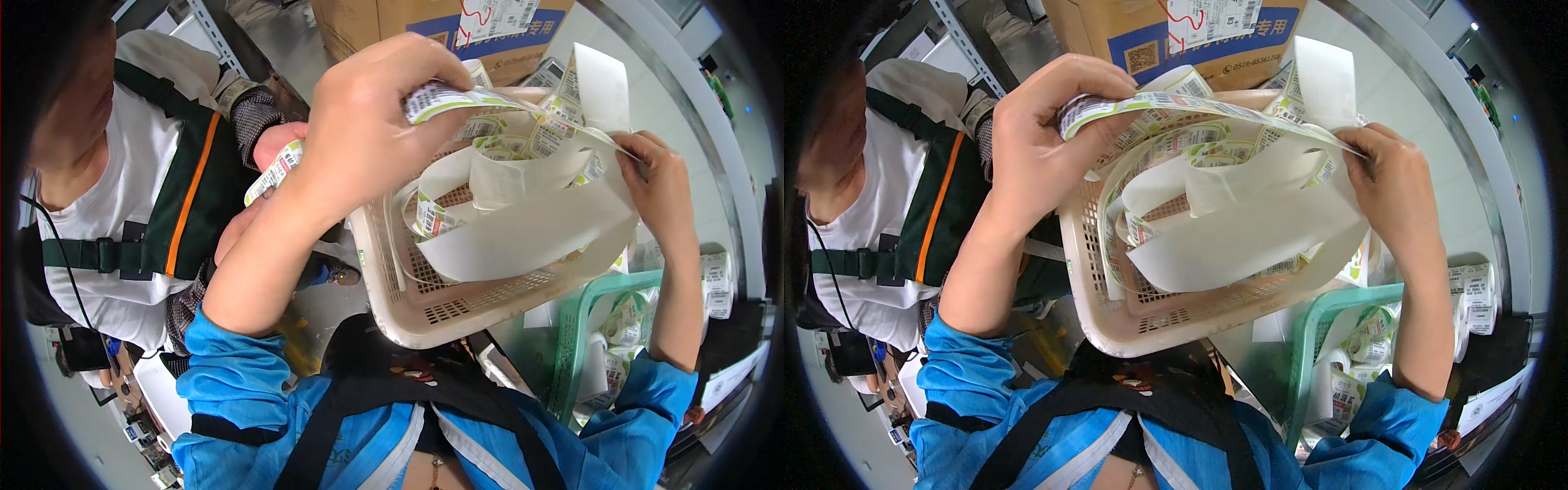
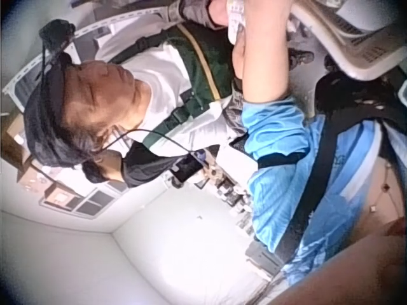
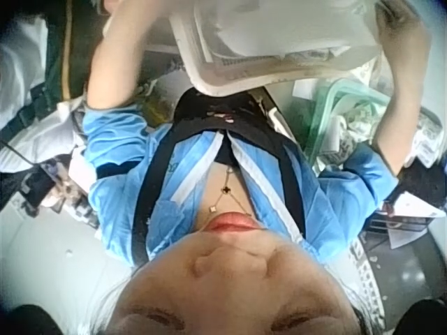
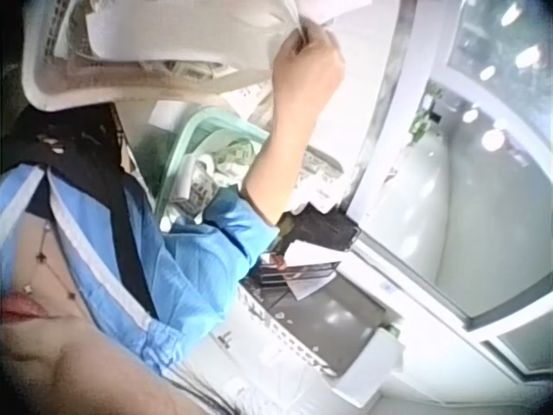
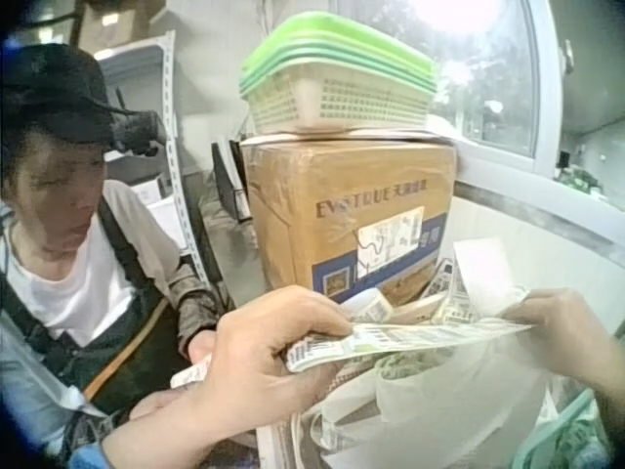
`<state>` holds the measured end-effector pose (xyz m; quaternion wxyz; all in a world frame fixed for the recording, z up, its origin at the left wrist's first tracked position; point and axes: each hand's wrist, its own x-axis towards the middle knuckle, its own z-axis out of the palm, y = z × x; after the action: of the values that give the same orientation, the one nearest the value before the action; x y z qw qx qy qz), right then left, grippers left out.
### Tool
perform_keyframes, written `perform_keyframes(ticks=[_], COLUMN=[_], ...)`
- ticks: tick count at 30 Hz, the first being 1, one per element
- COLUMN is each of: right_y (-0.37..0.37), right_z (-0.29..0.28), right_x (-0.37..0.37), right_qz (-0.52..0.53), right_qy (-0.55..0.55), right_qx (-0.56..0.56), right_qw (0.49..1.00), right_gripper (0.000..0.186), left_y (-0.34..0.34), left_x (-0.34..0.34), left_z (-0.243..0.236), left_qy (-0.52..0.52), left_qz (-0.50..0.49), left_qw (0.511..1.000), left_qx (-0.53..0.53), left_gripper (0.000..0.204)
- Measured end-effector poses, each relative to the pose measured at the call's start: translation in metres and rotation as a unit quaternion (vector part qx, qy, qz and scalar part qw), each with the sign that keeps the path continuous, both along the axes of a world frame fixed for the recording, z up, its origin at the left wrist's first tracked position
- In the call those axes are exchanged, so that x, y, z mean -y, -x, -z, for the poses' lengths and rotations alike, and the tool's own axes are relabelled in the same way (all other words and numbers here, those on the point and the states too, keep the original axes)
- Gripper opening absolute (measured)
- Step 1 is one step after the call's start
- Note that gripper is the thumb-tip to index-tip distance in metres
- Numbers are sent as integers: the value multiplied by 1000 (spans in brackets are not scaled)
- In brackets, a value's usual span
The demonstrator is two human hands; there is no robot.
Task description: Sorting and storing various product labels into a multi-drawer storage unit.
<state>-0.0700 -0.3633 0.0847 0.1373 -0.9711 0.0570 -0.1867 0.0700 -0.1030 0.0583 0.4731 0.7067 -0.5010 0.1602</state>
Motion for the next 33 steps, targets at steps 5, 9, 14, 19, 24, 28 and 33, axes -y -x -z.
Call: perform_keyframes(ticks=[5,9,14,19,24,28,33], right_y=[8,17,20,-6,-7,15,37], right_z=[-5,-2,-3,-6,-5,-1,11], right_x=[5,8,21,23,19,20,15], right_qz=[24,16,21,40,-43,-30,-44], right_qy=[20,5,19,77,133,126,96], right_qx=[-35,-46,6,21,66,39,16], right_qw=[999,999,1000,996,988,991,994], right_gripper=[18,19,18,20,22,24,29], left_y=[1,3,10,76,65,53,81], left_x=[-6,-10,0,19,24,0,-24], left_z=[6,9,13,12,37,30,40], left_qy=[-61,-74,-88,-165,-336,-335,-235], left_qz=[37,107,-112,158,97,64,155], left_qw=[997,987,980,967,934,935,959], left_qx=[-16,-98,139,116,-69,-101,4], left_gripper=[23,26,46,81,70,55,24])
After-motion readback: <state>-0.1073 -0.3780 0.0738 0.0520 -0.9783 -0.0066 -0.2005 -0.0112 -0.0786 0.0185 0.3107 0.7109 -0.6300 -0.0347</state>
